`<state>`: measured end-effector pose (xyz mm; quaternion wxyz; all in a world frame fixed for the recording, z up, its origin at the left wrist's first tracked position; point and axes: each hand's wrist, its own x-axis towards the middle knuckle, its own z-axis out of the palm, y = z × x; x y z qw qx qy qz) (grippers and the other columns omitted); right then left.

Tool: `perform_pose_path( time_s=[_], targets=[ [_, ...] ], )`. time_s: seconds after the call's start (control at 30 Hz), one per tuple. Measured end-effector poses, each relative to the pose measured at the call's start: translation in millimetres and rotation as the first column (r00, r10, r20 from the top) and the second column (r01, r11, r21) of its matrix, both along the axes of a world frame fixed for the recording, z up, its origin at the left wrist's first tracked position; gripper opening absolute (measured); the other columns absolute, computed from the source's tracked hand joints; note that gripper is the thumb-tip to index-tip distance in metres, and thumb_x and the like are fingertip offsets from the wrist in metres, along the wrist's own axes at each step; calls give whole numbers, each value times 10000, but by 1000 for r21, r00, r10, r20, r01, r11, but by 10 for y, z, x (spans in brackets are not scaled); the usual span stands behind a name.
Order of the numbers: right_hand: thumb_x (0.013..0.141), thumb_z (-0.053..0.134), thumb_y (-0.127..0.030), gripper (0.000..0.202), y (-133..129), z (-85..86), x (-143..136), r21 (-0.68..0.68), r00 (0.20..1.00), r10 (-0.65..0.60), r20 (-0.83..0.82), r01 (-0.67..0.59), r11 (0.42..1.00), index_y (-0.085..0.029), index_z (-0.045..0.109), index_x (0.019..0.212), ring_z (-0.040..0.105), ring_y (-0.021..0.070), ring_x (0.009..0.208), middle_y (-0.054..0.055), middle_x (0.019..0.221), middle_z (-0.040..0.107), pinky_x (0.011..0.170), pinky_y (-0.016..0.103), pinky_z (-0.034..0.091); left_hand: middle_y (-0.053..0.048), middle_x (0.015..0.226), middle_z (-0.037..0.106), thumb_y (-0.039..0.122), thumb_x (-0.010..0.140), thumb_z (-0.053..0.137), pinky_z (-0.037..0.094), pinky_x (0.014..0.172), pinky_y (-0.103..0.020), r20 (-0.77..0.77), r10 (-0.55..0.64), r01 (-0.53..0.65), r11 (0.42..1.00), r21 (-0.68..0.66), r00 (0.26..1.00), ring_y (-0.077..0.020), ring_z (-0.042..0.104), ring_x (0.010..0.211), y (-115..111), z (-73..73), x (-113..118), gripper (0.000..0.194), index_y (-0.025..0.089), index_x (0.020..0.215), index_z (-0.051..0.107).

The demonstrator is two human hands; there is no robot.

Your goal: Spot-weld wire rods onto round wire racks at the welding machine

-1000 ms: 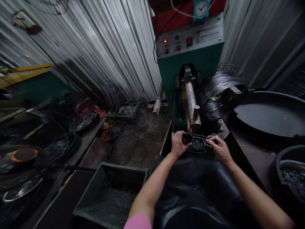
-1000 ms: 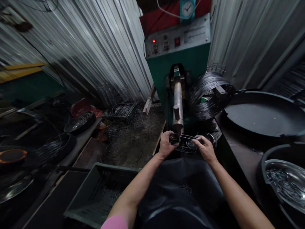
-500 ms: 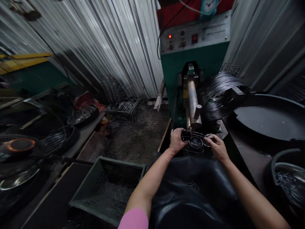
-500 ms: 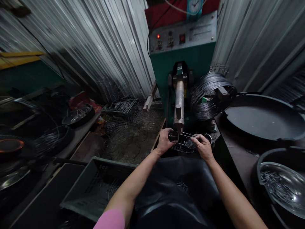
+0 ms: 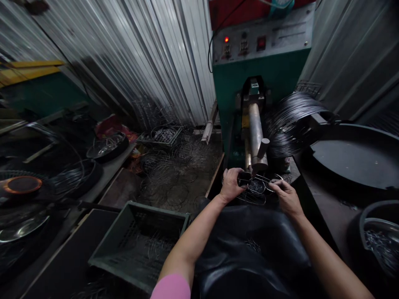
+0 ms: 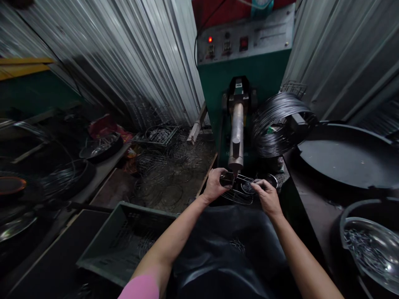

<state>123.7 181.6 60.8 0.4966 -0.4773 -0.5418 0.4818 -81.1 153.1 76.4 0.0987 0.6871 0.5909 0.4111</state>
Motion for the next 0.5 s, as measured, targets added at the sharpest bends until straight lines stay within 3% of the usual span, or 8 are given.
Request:
perform_pose_path(
  time_s=[0.37, 0.5],
  targets=[
    [666, 683, -422, 247, -15, -74, -17, -5, 1000, -2, 11, 2, 1000, -210, 571, 605, 565, 204, 824, 24, 786, 618, 793, 351, 444, -59, 1025, 603, 236, 601, 726, 316, 990, -473, -66, -5, 2, 999, -50, 998, -232, 538, 1003, 7, 31, -33, 470, 209, 1027, 528],
    [674, 677, -422, 229, -33, -213, 99, 28, 998, -37, -43, 39, 999, -235, 611, 788, 574, 209, 898, 28, 911, 646, 828, 357, 445, -72, 1075, 596, 268, 609, 735, 277, 1023, -483, -92, -40, 37, 999, -37, 995, -226, 526, 1052, -21, 32, -48, 524, 198, 1079, 515]
  ],
)
